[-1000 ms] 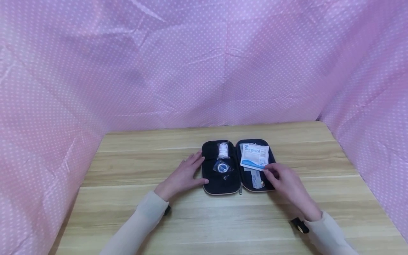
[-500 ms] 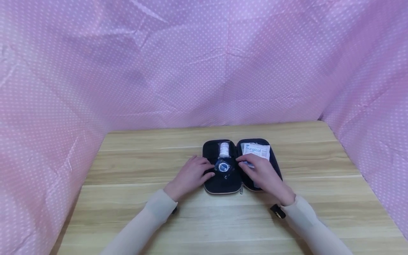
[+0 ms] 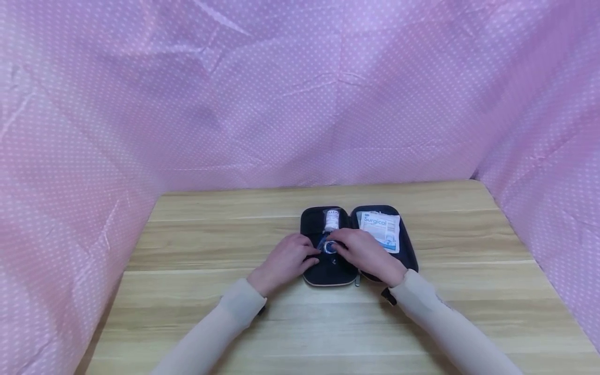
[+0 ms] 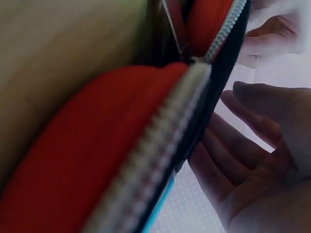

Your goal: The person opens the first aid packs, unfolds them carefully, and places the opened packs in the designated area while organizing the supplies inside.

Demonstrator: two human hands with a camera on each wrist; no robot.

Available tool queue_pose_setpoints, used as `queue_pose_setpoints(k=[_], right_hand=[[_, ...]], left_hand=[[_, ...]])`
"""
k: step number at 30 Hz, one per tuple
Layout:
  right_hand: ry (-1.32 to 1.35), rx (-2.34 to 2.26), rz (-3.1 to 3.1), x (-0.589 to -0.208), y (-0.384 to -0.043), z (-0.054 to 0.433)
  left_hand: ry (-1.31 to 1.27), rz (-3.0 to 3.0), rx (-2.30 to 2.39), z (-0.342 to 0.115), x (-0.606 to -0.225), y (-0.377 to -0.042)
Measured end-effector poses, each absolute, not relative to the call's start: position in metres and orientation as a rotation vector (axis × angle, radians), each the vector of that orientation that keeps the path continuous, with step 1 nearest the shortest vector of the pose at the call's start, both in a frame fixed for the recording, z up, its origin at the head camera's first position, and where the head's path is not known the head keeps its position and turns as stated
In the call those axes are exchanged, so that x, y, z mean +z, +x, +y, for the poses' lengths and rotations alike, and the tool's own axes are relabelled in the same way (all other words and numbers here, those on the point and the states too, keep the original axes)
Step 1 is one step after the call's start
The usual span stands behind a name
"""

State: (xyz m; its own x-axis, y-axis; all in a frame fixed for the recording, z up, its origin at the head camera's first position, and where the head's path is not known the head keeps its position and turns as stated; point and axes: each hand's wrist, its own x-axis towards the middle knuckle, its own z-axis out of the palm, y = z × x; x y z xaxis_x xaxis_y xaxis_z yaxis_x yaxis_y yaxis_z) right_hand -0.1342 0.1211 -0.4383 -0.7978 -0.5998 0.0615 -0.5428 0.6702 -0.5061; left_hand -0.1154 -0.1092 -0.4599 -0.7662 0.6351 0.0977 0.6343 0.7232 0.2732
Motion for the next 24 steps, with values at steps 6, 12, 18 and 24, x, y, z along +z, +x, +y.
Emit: queue_pose_setpoints(k=[6,12,18,24], right_hand=[[-0.903,-0.747,2.735,-0.441,-0.137,0.112],[-0.876,-0.723,2.737,-0.444,-0.137,0.107],[-0.842,-0.807,2.738,-0.443,-0.136,0.109],[-0.785,-0.849,2.696,-0.440,-0.138,0.114]], left_hand=[[1.127,2.911,0.450,-0.111,-0.459,-0.115],[1.114,2.904,0.468,-0.111,-0.458,-0.115],[1.102,2.906,0.491,-0.111,-0.459,-0.115],[1.103,2.918,0.491,-0.111,-0.461,-0.115]])
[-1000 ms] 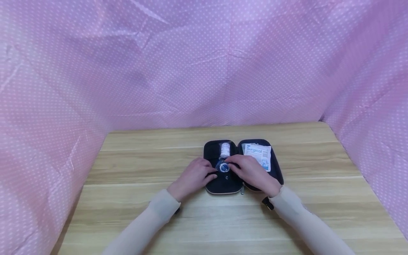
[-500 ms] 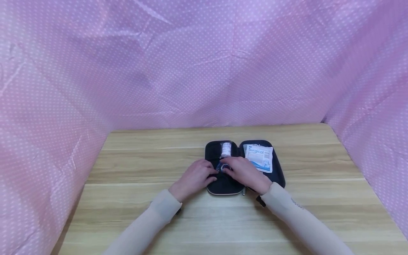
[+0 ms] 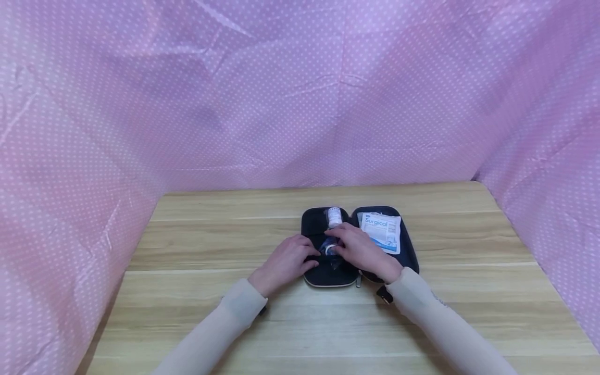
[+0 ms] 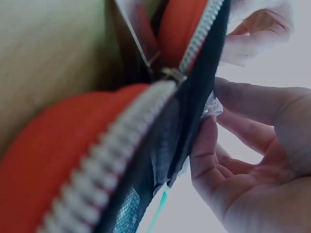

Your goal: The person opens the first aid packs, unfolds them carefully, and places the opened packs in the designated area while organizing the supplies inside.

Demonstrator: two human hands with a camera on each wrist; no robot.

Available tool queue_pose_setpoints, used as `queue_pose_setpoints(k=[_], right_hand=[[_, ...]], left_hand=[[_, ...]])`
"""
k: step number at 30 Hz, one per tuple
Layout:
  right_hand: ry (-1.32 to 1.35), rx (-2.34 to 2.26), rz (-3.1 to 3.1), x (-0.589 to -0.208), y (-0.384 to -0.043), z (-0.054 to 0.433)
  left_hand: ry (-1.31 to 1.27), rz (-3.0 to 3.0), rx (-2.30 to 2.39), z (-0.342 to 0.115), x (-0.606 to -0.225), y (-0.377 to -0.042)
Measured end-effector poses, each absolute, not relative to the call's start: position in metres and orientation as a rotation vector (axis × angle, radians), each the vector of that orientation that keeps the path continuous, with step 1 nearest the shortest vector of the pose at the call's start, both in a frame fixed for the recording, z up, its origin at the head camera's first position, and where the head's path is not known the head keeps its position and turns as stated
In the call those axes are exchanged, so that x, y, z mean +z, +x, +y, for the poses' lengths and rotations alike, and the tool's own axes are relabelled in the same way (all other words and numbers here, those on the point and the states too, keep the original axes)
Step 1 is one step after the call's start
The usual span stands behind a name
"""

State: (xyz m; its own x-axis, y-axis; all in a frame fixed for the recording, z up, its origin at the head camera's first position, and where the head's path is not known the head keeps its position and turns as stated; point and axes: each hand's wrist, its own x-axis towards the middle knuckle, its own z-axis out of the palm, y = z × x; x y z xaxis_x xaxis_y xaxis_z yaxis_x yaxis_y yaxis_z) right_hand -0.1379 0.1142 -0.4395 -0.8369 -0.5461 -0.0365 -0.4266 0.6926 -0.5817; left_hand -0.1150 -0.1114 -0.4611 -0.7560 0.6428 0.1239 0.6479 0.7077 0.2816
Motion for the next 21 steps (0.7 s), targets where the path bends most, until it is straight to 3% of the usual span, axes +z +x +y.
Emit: queue_pose_setpoints(k=[14,21], right_hand=[[-0.772,-0.949,2.756,-0.438,-0.141,0.134],[-0.740,-0.988,2.760,-0.442,-0.141,0.134]], left_hand=[[-1.034,-2.968,-0.524,-0.098,-0.459,-0.118],[-0.923,-3.008,-0.806,-0.095,-0.457,-0.117]])
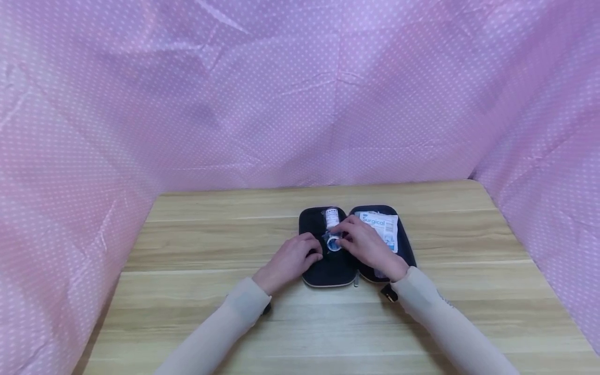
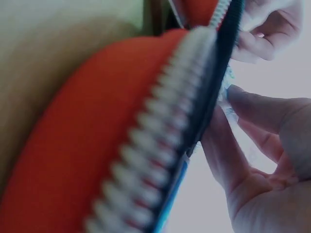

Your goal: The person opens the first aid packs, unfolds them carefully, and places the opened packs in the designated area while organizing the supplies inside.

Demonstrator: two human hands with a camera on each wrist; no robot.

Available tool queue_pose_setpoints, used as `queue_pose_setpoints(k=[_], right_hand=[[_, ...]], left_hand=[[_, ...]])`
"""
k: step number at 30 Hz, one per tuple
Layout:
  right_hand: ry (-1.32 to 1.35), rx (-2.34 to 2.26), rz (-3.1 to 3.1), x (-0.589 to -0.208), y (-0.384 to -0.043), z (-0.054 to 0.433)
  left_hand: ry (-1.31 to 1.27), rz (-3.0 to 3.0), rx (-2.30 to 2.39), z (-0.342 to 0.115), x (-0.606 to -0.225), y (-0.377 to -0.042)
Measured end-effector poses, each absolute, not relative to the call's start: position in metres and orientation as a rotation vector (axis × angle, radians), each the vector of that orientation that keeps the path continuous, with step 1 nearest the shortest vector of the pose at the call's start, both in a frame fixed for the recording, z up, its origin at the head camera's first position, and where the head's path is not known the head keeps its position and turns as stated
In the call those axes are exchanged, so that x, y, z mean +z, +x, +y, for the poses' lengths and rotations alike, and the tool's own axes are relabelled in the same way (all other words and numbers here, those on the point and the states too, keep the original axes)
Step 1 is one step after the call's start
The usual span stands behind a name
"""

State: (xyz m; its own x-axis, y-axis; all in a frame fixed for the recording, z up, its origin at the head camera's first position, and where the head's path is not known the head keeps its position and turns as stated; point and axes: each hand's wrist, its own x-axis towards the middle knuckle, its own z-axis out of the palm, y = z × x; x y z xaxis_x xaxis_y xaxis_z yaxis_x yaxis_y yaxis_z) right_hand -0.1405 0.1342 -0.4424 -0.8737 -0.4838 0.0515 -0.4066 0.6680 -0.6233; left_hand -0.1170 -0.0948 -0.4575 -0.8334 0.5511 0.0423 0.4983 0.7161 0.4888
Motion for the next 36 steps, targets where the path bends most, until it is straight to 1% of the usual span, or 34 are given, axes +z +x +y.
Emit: queue_pose_setpoints(k=[7,18,24,36], right_hand=[[-0.744,-0.910,2.785,-0.443,-0.140,0.132],[-0.871,-0.723,2.858,-0.443,-0.143,0.136],[-0.874,-0.702,2.833,-0.447,-0.146,0.138],[-0.971,-0.701,2.781,-0.447,-0.144,0.137]], left_hand=[[0.798,2.802,0.839,-0.096,-0.459,-0.118],[0.759,2.800,0.834,-0.096,-0.455,-0.117],[0.746,2.801,0.827,-0.096,-0.456,-0.117],[0.766,2.849,0.833,-0.094,-0.460,-0.117]])
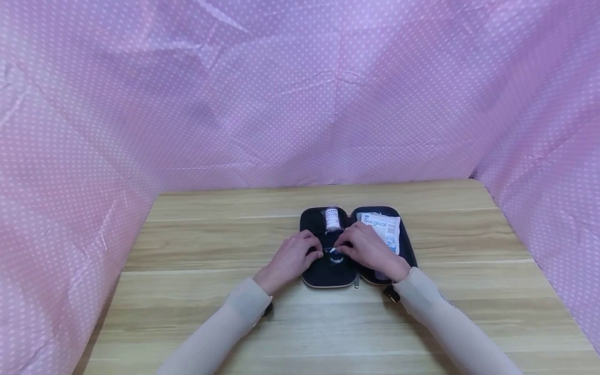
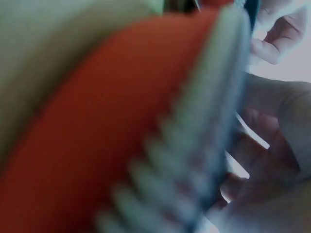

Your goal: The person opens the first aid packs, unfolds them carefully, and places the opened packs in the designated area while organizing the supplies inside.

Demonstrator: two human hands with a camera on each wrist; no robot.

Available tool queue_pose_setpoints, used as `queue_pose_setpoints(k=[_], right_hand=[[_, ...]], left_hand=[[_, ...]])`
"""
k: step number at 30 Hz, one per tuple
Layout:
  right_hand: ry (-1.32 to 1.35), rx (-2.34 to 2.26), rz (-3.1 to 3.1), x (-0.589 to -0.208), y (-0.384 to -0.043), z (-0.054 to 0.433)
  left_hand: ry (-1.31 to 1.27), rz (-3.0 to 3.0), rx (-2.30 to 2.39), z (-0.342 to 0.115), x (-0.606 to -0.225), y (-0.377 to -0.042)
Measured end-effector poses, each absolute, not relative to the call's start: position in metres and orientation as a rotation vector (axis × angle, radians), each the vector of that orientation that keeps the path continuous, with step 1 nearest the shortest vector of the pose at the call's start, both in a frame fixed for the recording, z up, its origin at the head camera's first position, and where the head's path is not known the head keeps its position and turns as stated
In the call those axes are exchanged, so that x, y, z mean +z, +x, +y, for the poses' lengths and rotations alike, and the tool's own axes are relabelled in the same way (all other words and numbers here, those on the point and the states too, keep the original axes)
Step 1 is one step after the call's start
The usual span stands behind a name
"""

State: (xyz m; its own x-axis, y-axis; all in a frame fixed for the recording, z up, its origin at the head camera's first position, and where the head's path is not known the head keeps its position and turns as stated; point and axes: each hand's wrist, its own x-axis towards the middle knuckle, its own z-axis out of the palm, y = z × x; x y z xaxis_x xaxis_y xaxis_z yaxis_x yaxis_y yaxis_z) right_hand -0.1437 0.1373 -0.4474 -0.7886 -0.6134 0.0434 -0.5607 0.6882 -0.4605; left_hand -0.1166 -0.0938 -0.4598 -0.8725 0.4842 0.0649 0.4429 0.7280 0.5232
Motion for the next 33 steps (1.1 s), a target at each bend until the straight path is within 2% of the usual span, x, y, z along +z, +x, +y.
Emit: queue_pose_setpoints(k=[9,16,33], right_hand=[[-0.879,-0.637,2.698,-0.438,-0.139,0.144],[-0.911,-0.690,2.611,-0.439,-0.138,0.150],[-0.898,-0.752,2.696,-0.433,-0.131,0.151]], left_hand=[[0.702,2.857,0.811,-0.091,-0.458,-0.116],[0.694,2.878,0.802,-0.089,-0.457,-0.115],[0.834,2.850,0.660,-0.095,-0.459,-0.107]])
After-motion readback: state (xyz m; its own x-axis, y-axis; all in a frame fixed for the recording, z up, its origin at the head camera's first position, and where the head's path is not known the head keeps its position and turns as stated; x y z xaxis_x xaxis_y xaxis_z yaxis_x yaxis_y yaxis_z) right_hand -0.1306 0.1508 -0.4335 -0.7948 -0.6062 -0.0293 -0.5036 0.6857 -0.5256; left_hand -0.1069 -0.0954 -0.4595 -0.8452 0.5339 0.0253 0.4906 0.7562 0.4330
